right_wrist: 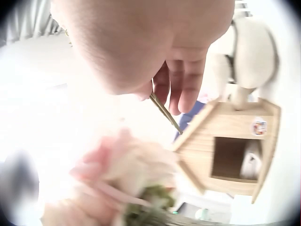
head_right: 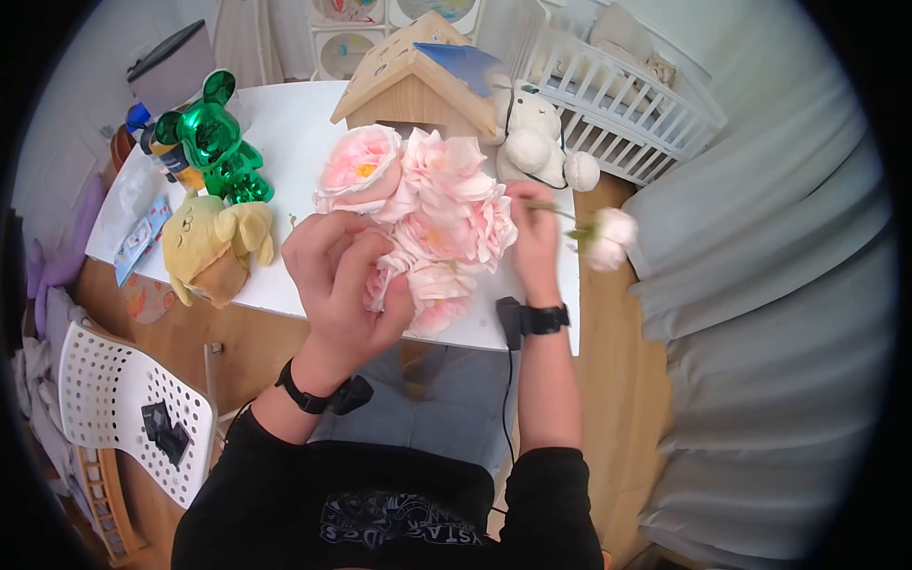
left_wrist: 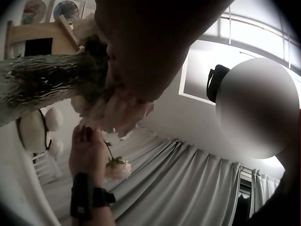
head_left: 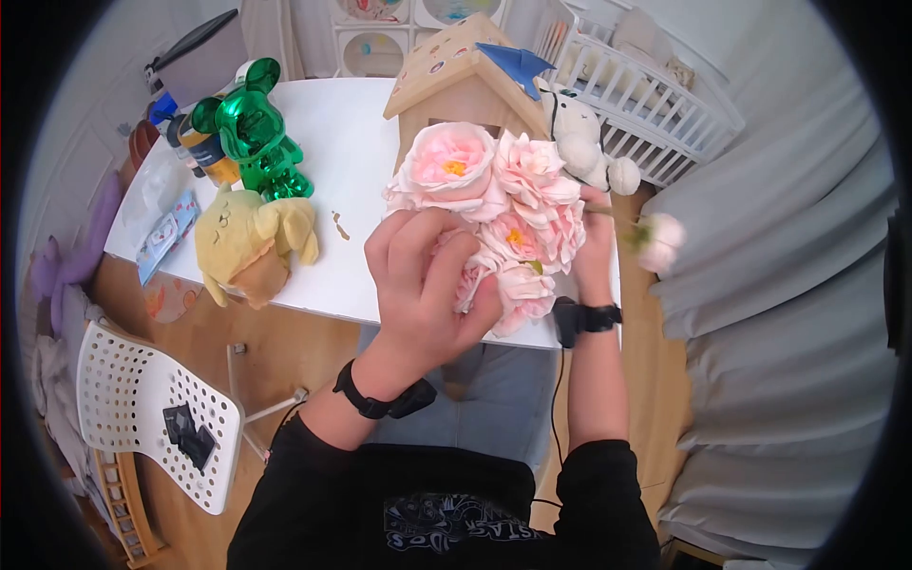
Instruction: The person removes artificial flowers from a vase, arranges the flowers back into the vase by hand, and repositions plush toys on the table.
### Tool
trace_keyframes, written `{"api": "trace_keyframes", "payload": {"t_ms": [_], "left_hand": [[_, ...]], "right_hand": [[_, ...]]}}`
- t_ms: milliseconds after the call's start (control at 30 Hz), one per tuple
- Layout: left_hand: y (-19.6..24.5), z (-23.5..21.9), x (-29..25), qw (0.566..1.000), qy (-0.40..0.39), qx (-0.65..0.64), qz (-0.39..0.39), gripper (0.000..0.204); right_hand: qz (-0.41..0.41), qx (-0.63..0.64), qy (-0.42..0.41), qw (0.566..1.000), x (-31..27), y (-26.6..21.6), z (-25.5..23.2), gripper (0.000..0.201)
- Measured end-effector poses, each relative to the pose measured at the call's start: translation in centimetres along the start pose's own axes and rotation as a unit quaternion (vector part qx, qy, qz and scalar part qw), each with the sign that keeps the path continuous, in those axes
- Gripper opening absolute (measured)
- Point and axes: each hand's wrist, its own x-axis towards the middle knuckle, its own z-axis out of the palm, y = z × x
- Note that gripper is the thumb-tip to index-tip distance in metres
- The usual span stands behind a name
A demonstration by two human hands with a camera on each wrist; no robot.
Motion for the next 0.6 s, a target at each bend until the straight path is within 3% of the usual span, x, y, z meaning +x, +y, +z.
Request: {"api": "trace_keyframes", "payload": {"t_ms": [100,167,200,267,300,367,400,467,600], "left_hand": [[0.0,0.2,0.0,1.000,0.007,-0.001,0.011,0.034],[0.1,0.2,-0.1,1.000,0.007,-0.005,0.016,0.034],[0.2,0.3,-0.2,1.000,0.008,-0.004,0.010,0.035],[0.4,0.3,-0.3,1.000,0.013,-0.005,0.003,0.035],[0.4,0.3,-0.4,1.000,0.014,-0.009,-0.002,0.036],[0.3,0.1,-0.5,1.000,0.016,-0.011,-0.009,0.036],[0.2,0.1,-0.6,1.000,0.013,-0.021,-0.009,0.037],[0.2,-0.1,-0.7,0.999,0.012,-0.028,-0.011,0.038],[0.6,-0.2,-0.6,0.998,0.007,-0.043,-0.045,0.046]], "right_hand": [[-0.087,0.079,0.077,0.990,1.9,-7.7,-1.6,0.012],[-0.198,0.168,0.017,0.966,2.9,-12.7,-1.8,0.013],[-0.198,0.166,0.016,0.966,3.1,-15.0,-1.0,0.013],[-0.223,0.138,-0.148,0.954,3.0,-18.3,2.0,0.007],[-0.223,0.137,-0.149,0.954,3.3,-18.6,2.9,0.007],[-0.218,-0.030,-0.264,0.939,4.0,-18.6,4.2,0.007],[-0.218,-0.030,-0.267,0.938,4.1,-18.6,4.5,0.007],[-0.224,-0.228,-0.288,0.903,4.1,-18.6,5.0,0.008],[-0.204,-0.322,-0.264,0.886,3.0,-17.6,5.7,0.008]]}}
